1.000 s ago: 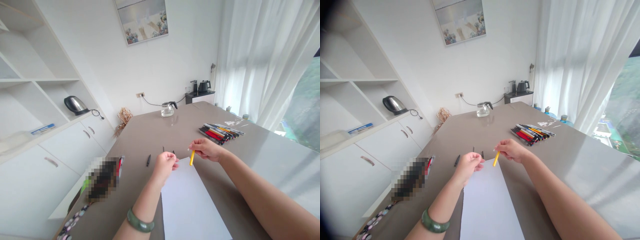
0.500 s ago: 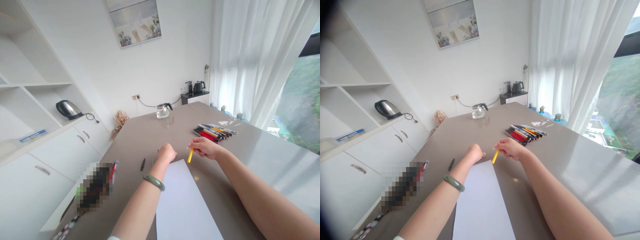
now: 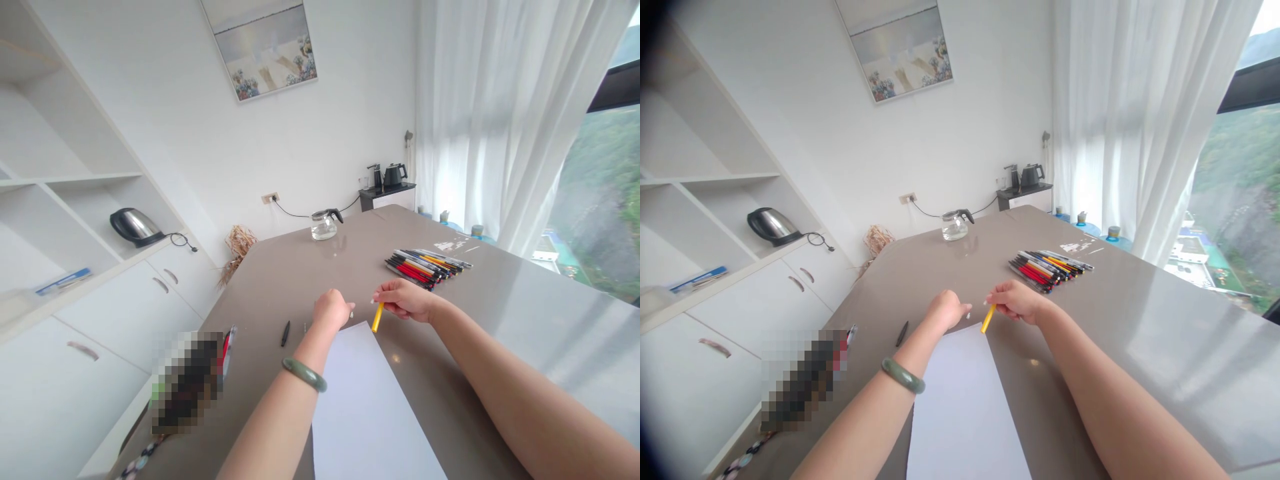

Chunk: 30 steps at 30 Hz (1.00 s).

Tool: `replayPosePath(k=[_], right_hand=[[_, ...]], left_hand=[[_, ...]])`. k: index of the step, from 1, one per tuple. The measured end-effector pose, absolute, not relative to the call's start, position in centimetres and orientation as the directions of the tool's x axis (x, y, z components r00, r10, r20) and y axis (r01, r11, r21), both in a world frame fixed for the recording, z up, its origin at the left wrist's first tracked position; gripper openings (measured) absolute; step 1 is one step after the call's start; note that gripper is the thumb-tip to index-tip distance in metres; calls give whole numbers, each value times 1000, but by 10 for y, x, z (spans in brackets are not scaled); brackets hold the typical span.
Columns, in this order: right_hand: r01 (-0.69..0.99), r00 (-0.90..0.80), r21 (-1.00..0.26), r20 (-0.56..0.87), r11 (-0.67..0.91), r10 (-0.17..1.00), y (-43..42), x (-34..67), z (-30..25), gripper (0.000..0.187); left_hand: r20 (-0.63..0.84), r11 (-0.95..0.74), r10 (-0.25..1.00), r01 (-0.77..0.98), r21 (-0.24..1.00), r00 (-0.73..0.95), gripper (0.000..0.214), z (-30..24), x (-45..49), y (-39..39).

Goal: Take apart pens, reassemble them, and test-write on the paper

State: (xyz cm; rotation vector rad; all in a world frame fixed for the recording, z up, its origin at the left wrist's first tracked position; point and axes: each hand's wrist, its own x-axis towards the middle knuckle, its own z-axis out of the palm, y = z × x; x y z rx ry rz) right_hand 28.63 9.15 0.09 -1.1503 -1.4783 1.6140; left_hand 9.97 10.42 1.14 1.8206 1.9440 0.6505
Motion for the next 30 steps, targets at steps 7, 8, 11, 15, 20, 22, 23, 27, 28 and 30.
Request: replayPosePath(k=[7,8,11,15,20,22,23,27,28,30], right_hand=[[224,-423,-964,-228,-143,877,93,281,-9,23],[271,-419,-953,-244,-136,874,95,278,-11,23],[504,-392,-859,-317,-86,863,104,269,-11,21],[721,-343,-691,-423,-54,839,126,255,-2,20],[833,-314,-551,-545,-50,777,148,234,5,21],[863,-299,-502,-586,-48,753,152,227,3,22],[875,-293,-483,-601,-46,744,152,225,2,23],[892,-278,-449,-631,-49,724,151,221,-1,26],[891,-277,-451,-634,-54,722,151,221,-1,27],[885,-279,-462,-637,-66,718,149,222,0,28]], left_hand=[[351,-195,932,689,698,-92,36,39,45,48],[386,-201,911,659,724,-146,37,40,35,40],[411,-177,857,571,802,-311,37,38,11,23],[379,-161,840,489,857,-388,36,31,-1,20],[378,-211,877,469,858,-297,36,22,-1,22],[386,-223,880,480,848,-275,35,20,-1,23],[390,-223,880,488,844,-272,35,19,-2,23],[398,-221,874,501,837,-280,36,18,-4,23],[401,-223,872,500,837,-281,36,18,-4,23],[403,-228,872,499,836,-277,36,20,-4,22]])
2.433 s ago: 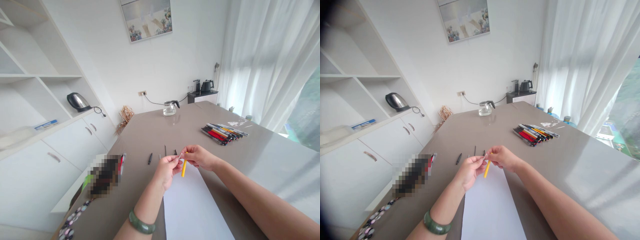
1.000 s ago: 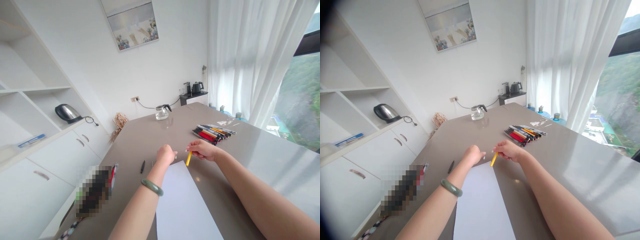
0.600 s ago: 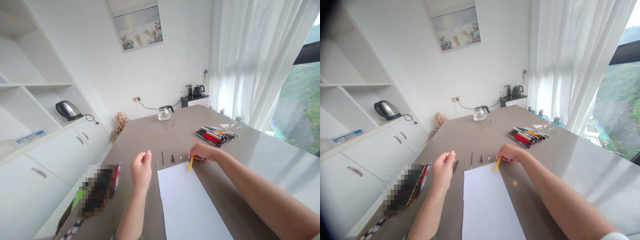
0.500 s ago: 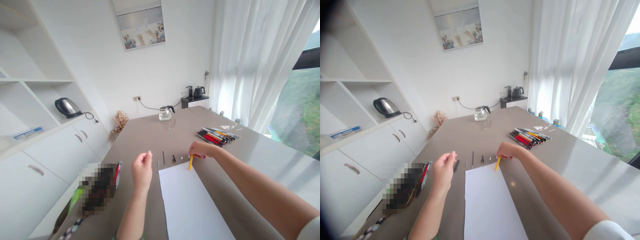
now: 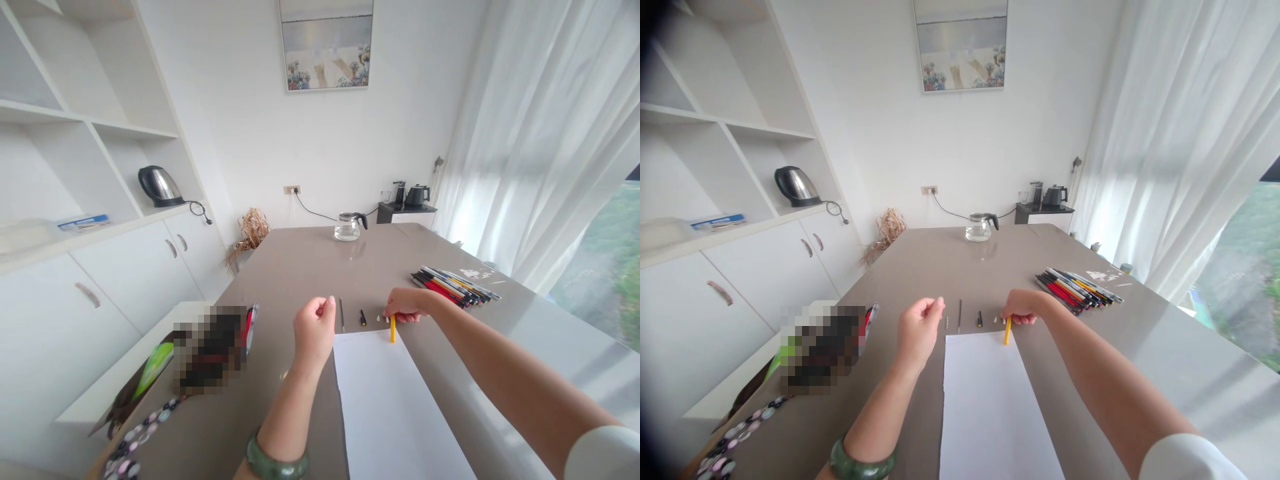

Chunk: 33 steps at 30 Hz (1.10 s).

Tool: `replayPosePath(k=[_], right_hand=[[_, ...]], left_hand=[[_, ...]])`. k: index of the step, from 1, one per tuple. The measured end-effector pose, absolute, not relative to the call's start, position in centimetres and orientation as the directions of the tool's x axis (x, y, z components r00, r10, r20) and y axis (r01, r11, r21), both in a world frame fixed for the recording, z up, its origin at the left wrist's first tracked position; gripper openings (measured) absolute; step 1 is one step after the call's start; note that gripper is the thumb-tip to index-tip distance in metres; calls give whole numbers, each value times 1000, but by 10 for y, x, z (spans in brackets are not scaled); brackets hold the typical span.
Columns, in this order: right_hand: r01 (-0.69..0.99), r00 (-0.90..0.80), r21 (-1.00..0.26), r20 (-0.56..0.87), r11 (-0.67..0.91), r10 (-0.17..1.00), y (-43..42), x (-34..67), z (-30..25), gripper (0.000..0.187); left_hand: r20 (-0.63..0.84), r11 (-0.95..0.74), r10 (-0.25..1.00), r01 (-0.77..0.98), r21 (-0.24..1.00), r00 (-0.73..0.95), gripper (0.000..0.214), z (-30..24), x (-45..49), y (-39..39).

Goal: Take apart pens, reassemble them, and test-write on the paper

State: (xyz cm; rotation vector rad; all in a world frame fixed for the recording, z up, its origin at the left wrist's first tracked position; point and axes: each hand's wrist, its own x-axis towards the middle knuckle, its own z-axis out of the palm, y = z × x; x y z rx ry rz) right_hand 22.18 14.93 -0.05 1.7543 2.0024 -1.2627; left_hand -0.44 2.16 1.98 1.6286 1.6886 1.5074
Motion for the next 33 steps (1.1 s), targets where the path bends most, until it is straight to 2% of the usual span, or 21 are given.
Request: replayPosePath(k=[6,12,14,17,20,22,27,33], right_hand=[[845,-302,-528,-602,-86,739,151,238,9,28],[862,-231,-502,-511,-69,828,164,256,11,22],[870,-213,-491,-466,-50,859,167,255,7,20],[880,-189,-473,-408,-30,893,169,250,0,22],[888,-157,-460,-346,-22,925,168,246,-7,30],[889,-136,-458,-310,-22,941,168,246,-11,37],[881,-123,-472,-262,-16,957,164,249,-13,41],[850,-139,-523,-91,71,986,143,245,4,37]], left_hand=[[403,-228,875,505,832,-268,36,21,-4,20],[409,-231,882,542,808,-233,37,22,-3,19],[419,-273,897,570,775,-140,37,26,1,14],[375,-407,909,578,707,181,37,32,11,1],[218,-552,792,517,655,570,32,34,21,-13],[92,-592,703,509,625,705,30,31,26,-19],[-99,-633,601,548,547,793,60,24,35,-22],[-131,-659,601,581,477,789,65,13,37,-23]])
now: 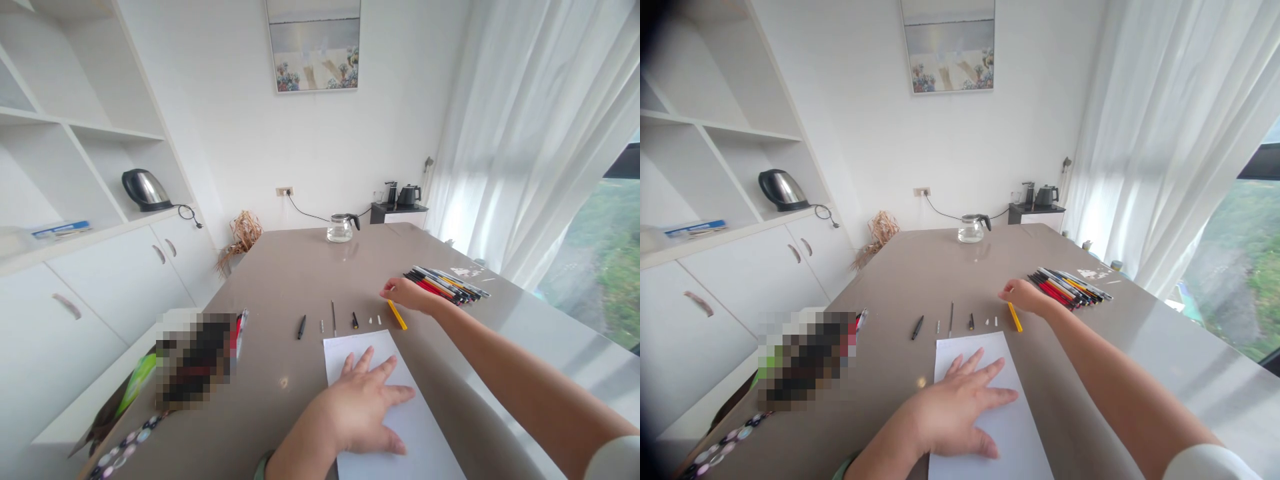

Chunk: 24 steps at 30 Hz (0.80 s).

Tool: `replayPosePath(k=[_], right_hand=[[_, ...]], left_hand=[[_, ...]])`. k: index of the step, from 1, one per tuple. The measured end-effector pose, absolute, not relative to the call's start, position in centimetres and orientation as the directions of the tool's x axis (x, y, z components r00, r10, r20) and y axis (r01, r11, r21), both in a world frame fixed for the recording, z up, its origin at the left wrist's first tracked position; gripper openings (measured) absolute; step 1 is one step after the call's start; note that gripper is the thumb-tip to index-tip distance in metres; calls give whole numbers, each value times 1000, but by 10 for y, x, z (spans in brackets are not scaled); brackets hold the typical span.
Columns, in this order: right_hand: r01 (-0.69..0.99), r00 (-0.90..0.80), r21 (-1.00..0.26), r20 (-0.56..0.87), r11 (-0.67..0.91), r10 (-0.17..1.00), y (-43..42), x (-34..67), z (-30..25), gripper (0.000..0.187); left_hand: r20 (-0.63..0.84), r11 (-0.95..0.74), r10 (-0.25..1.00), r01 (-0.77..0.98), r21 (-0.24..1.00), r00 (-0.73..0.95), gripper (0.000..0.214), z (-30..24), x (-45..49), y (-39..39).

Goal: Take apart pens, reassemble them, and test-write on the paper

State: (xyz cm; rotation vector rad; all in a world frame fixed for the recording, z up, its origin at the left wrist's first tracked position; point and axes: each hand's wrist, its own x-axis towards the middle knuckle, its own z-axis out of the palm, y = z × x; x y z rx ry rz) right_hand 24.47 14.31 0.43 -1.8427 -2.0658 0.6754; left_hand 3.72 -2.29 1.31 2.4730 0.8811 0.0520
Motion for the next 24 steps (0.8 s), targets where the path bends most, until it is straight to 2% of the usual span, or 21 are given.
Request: replayPosePath(k=[4,7,12,17,20,24], right_hand=[[780,-234,-591,30,206,972,117,239,18,34],[750,-240,-614,91,245,966,104,239,22,35],[740,-63,-651,180,167,982,103,260,7,37],[712,116,-701,176,42,978,110,285,-11,35],[682,154,-731,147,2,977,110,289,-12,35],[692,127,-721,162,29,979,110,287,-13,34]], left_hand=[[-164,-675,572,575,462,804,63,8,40,-29],[-167,-676,577,582,452,800,61,14,44,-35],[-234,-654,588,625,426,774,60,33,50,-41],[-225,-650,601,633,421,767,58,35,49,-41],[-153,-663,618,615,426,771,53,27,47,-41],[-111,-657,643,621,428,758,50,19,47,-39]])
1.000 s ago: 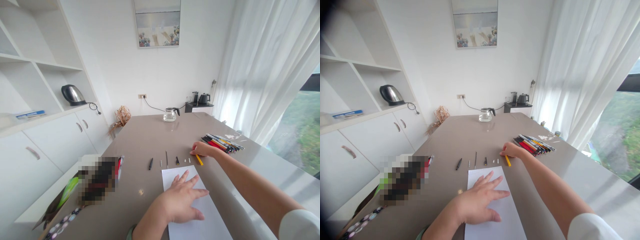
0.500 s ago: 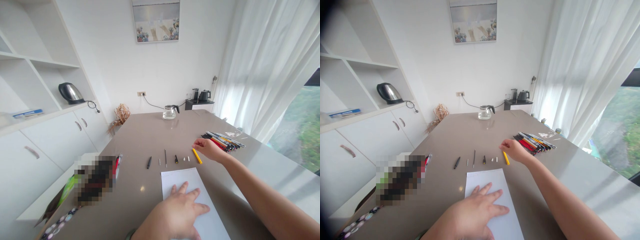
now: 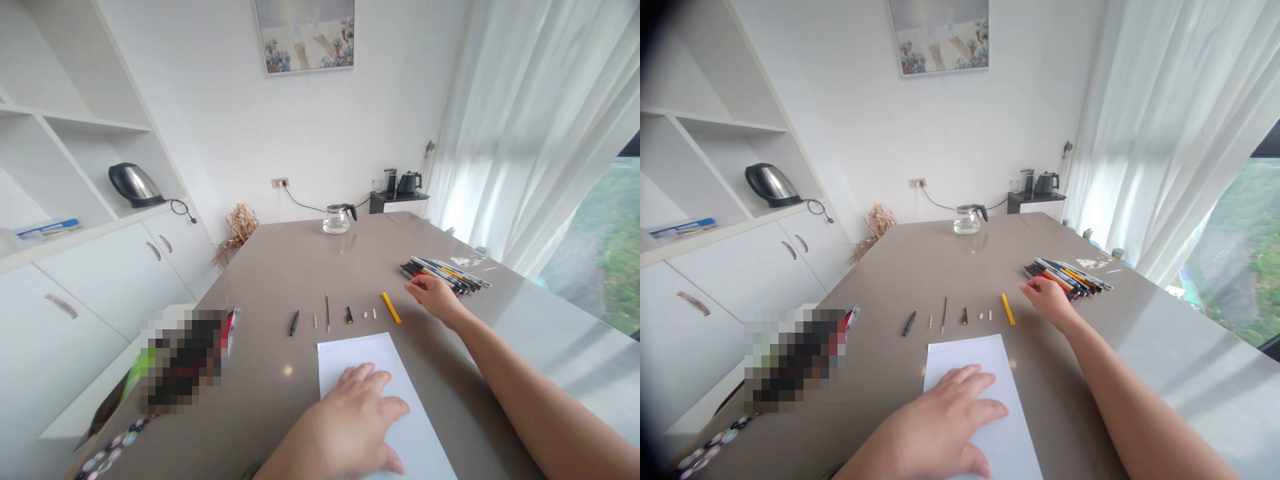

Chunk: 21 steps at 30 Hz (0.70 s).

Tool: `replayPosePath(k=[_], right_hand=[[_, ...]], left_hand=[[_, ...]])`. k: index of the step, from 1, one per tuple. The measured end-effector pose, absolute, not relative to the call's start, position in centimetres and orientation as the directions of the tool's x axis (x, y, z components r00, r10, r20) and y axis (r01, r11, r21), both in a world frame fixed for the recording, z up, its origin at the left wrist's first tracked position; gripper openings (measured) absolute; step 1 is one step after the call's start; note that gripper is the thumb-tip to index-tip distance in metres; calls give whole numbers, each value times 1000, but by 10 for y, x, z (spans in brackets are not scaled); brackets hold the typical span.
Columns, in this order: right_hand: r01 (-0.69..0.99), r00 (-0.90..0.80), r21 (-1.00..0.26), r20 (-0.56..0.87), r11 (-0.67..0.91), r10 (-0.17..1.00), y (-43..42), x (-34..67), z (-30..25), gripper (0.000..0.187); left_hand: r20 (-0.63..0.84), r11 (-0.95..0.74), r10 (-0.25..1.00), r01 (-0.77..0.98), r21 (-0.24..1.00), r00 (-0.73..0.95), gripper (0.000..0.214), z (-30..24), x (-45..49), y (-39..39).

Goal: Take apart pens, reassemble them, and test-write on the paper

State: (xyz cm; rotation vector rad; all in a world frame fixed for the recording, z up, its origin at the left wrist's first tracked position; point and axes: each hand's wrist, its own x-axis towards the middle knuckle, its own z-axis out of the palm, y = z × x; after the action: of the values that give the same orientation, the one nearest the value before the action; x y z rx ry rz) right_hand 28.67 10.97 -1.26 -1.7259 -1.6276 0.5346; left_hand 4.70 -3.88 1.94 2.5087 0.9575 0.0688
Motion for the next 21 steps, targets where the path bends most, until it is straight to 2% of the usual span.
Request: replayPosePath(k=[3,9,16,21], right_hand=[[710,125,-704,151,18,981,111,287,-17,36],[766,95,-639,13,-65,995,116,292,-28,45],[879,15,-476,80,24,997,117,291,-31,39],[889,23,-458,76,14,997,116,289,-29,37]], left_hand=[[-94,-639,674,642,425,733,49,19,49,-37],[-113,-616,685,655,438,720,56,14,49,-32],[-158,-600,683,671,436,713,61,14,49,-31],[-176,-579,687,677,454,705,61,16,50,-30]])
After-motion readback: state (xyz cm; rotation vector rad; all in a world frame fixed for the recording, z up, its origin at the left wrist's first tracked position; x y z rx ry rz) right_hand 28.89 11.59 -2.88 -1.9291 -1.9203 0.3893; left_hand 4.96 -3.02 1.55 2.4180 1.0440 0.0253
